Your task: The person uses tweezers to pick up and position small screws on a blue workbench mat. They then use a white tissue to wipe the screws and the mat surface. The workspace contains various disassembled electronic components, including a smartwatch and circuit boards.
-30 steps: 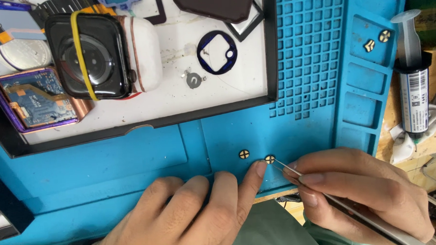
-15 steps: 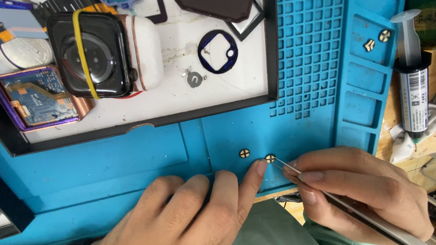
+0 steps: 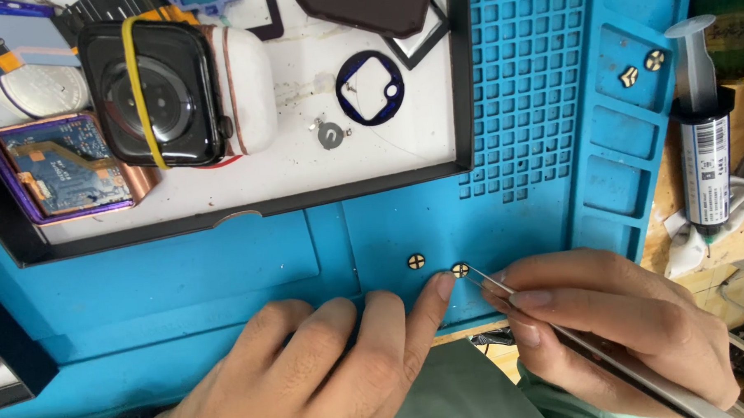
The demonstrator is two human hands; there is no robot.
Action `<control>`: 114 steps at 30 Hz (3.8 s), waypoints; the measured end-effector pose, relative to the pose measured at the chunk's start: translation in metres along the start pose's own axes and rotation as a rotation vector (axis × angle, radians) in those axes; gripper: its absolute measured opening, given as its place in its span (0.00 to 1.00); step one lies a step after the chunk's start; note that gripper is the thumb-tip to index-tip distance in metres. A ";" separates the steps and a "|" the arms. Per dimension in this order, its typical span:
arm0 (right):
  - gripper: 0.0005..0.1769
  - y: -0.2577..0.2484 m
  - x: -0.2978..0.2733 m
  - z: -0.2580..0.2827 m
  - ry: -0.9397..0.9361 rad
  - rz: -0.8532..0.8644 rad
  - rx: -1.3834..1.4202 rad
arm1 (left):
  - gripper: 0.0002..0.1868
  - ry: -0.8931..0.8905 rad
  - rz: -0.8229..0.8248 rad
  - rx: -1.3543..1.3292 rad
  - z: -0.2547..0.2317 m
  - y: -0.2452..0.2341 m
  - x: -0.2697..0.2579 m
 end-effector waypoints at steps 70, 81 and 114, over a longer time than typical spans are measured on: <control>0.08 -0.043 -0.053 -0.023 -0.280 -0.242 0.282 | 0.08 0.044 0.086 -0.129 -0.024 -0.017 0.015; 0.08 -0.024 -0.023 0.023 -0.778 -0.221 0.360 | 0.03 0.230 0.118 -0.485 -0.032 -0.035 0.017; 0.11 -0.029 -0.047 0.004 -0.294 -0.556 0.054 | 0.17 -0.058 0.149 0.054 -0.030 -0.010 0.018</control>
Point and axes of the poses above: each hand's wrist, its own x-axis towards the middle knuckle, its own y-axis out of the palm, z = x × y, the point moved 8 cm from there along x, towards the middle knuckle, and after that the axes turned 15 degrees about -y, right-handed, at the moved point
